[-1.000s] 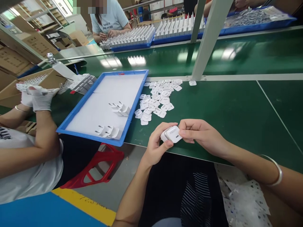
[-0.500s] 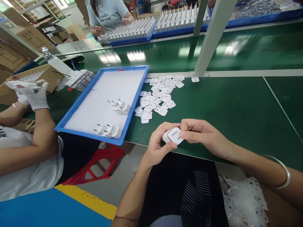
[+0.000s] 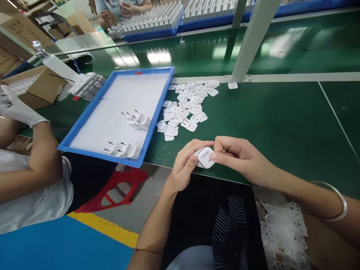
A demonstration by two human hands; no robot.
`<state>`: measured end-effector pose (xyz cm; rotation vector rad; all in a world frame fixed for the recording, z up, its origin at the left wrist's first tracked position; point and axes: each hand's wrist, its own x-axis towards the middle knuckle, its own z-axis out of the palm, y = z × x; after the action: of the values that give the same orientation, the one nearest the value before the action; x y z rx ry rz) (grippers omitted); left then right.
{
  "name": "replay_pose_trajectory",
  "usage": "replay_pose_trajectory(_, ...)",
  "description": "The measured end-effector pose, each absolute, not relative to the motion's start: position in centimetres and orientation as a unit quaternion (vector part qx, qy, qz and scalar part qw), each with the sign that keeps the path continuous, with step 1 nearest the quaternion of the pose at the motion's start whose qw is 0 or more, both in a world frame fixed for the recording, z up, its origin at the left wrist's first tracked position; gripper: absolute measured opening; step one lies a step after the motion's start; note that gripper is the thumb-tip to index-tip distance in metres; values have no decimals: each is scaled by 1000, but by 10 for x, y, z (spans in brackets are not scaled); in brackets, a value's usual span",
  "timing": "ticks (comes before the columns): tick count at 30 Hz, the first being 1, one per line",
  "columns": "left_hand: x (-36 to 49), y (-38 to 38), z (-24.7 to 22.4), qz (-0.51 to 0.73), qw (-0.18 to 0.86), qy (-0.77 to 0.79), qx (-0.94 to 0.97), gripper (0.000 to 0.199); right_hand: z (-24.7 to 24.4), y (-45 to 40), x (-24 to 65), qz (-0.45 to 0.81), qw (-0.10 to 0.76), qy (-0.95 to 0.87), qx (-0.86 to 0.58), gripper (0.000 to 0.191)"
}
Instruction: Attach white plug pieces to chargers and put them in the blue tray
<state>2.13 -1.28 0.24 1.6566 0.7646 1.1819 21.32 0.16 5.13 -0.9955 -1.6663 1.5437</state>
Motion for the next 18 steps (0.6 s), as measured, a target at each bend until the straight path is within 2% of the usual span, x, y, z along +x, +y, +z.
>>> replay_pose_trajectory(18, 22, -13, 1, 496, 486, 283, 662, 42, 53, 1, 215, 530, 309, -688, -389, 35)
